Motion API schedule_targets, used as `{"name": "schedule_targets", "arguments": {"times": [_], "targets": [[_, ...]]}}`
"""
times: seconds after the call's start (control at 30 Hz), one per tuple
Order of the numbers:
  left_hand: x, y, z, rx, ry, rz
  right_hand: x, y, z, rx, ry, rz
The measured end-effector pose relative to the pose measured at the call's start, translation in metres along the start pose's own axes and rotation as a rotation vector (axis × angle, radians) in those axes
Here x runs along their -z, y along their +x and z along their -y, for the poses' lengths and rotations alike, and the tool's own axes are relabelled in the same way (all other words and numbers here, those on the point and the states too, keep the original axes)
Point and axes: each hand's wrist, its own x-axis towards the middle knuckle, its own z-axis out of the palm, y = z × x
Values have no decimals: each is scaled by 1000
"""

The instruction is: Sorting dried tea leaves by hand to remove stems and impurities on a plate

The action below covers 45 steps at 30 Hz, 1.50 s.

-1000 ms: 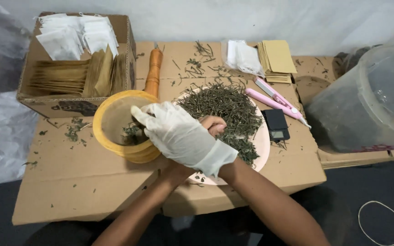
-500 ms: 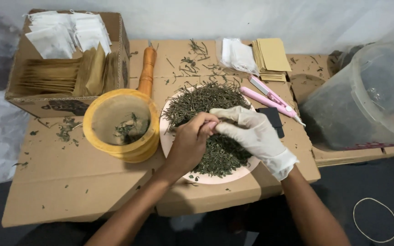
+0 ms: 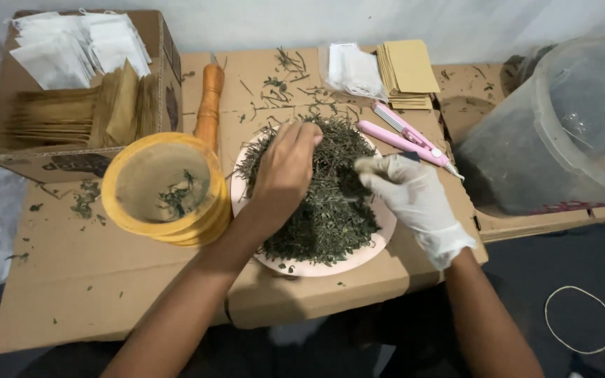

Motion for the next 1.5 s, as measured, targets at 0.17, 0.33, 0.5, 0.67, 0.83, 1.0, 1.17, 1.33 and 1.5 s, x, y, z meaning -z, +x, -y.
{"name": "schedule_targets", "arguments": {"times": [0.17, 0.33, 0.5, 0.67, 0.83, 1.0, 1.17, 1.33, 1.5], "targets": [[-11, 6, 15, -52, 158, -93, 34, -9, -13, -177, -314, 358], [0, -6, -3, -104, 260, -137, 47, -17, 6, -233, -245, 497], [9, -27, -35, -209, 468, 24, 35, -27, -15, -58, -350, 531], [-8, -71, -41, -74, 19, 391, 26, -31, -38, -75, -405, 549], [-10, -72, -44, -134, 95, 361, 31, -31, -36, -110, -281, 471], [-11, -76, -48, -85, 22, 408, 34, -23, -12, -100, -229, 393], [0, -68, -58, 75, -209, 438, 30, -22, -15, -222, -173, 346], [5, -64, -59, 108, -232, 382, 30, -26, -7, -255, -127, 319], [10, -60, -60, 203, -299, 412, 28, -25, 5, -295, -77, 258]]}}
